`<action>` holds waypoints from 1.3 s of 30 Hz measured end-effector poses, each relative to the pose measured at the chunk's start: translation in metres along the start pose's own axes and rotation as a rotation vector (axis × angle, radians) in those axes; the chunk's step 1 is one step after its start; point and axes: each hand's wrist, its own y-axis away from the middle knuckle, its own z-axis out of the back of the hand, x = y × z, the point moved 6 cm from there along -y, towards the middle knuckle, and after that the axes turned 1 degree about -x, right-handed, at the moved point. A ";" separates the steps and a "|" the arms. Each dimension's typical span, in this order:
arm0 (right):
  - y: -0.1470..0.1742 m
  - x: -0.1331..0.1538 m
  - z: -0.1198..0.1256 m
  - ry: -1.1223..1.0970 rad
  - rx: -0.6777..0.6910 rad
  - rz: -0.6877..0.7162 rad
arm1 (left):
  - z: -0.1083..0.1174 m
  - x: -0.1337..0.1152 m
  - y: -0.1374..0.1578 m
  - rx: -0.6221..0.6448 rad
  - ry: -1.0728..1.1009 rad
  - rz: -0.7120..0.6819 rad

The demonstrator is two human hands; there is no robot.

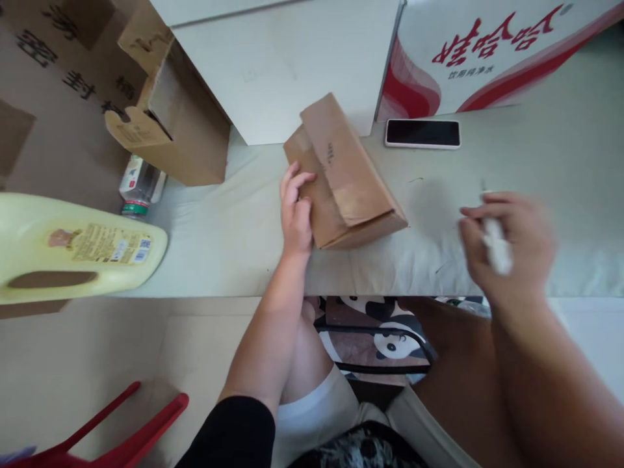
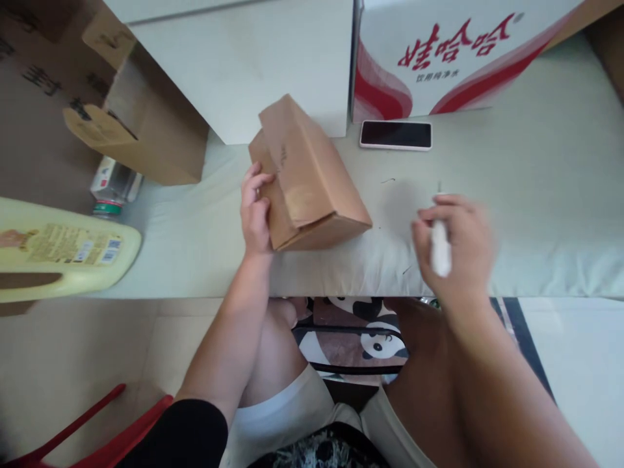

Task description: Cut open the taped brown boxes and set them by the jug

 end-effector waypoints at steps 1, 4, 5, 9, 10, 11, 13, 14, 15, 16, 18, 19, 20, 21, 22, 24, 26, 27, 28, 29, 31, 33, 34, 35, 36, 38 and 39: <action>0.001 -0.004 -0.012 0.046 0.041 -0.012 | 0.005 0.006 -0.002 -0.027 0.042 0.059; 0.014 -0.013 -0.052 0.126 0.374 -0.063 | 0.014 0.022 -0.001 -0.100 0.247 0.303; 0.019 -0.014 -0.062 0.160 0.459 -0.084 | 0.014 0.026 0.001 -0.094 0.306 0.394; 0.024 -0.004 -0.080 0.135 0.540 -0.077 | 0.013 0.027 0.009 -0.033 0.376 0.574; 0.020 0.000 -0.082 0.087 0.512 -0.063 | 0.013 0.026 0.010 -0.032 0.378 0.583; 0.015 0.003 -0.085 0.035 0.476 -0.055 | 0.012 0.026 0.011 -0.032 0.380 0.593; 0.005 0.006 -0.091 -0.072 0.411 -0.054 | 0.009 0.024 0.014 -0.015 0.389 0.608; 0.000 0.005 -0.094 -0.126 0.393 -0.066 | 0.006 0.023 0.015 0.003 0.394 0.606; -0.003 0.004 -0.097 -0.179 0.384 -0.091 | 0.005 0.021 0.015 0.016 0.396 0.594; -0.006 0.002 -0.100 -0.228 0.378 -0.123 | 0.004 0.018 0.015 0.018 0.395 0.575; -0.008 0.000 -0.102 -0.318 0.367 -0.178 | 0.009 0.014 0.013 -0.027 0.380 0.528; -0.008 0.001 -0.101 -0.361 0.361 -0.185 | 0.013 0.012 0.012 -0.065 0.366 0.507; -0.008 0.004 -0.099 -0.398 0.357 -0.173 | 0.017 0.010 0.011 -0.103 0.352 0.490; -0.008 0.008 -0.096 -0.423 0.351 -0.148 | 0.021 0.008 0.011 -0.128 0.341 0.478; -0.007 0.012 -0.093 -0.431 0.343 -0.120 | 0.024 0.007 0.010 -0.136 0.338 0.473; -0.004 0.018 -0.086 -0.389 0.321 -0.091 | 0.025 0.004 0.011 -0.112 0.370 0.491; -0.001 0.017 -0.080 -0.290 0.281 -0.132 | 0.023 0.002 0.014 -0.082 0.443 0.528; 0.000 0.014 -0.076 -0.233 0.255 -0.177 | 0.021 0.001 0.016 -0.079 0.488 0.547; 0.001 0.010 -0.072 -0.178 0.223 -0.228 | 0.018 0.001 0.017 -0.084 0.532 0.567; 0.002 0.006 -0.067 -0.132 0.186 -0.279 | 0.015 0.000 0.018 -0.091 0.572 0.585; 0.002 0.000 -0.057 -0.120 0.111 -0.358 | 0.009 -0.002 0.019 -0.096 0.635 0.607; 0.000 -0.003 -0.049 -0.237 0.054 -0.412 | 0.003 -0.004 0.017 -0.081 0.658 0.612; -0.001 -0.004 -0.046 -0.316 0.031 -0.437 | 0.001 -0.004 0.016 -0.069 0.653 0.615; -0.002 -0.005 -0.044 -0.385 0.009 -0.462 | -0.001 -0.004 0.016 -0.056 0.638 0.623; -0.002 -0.007 -0.043 -0.437 -0.010 -0.490 | -0.003 -0.002 0.015 -0.042 0.617 0.637; -0.001 -0.011 -0.042 -0.500 -0.048 -0.556 | -0.005 0.000 0.015 -0.009 0.564 0.658; 0.000 -0.013 -0.042 -0.527 -0.073 -0.590 | -0.005 0.001 0.015 -0.002 0.536 0.650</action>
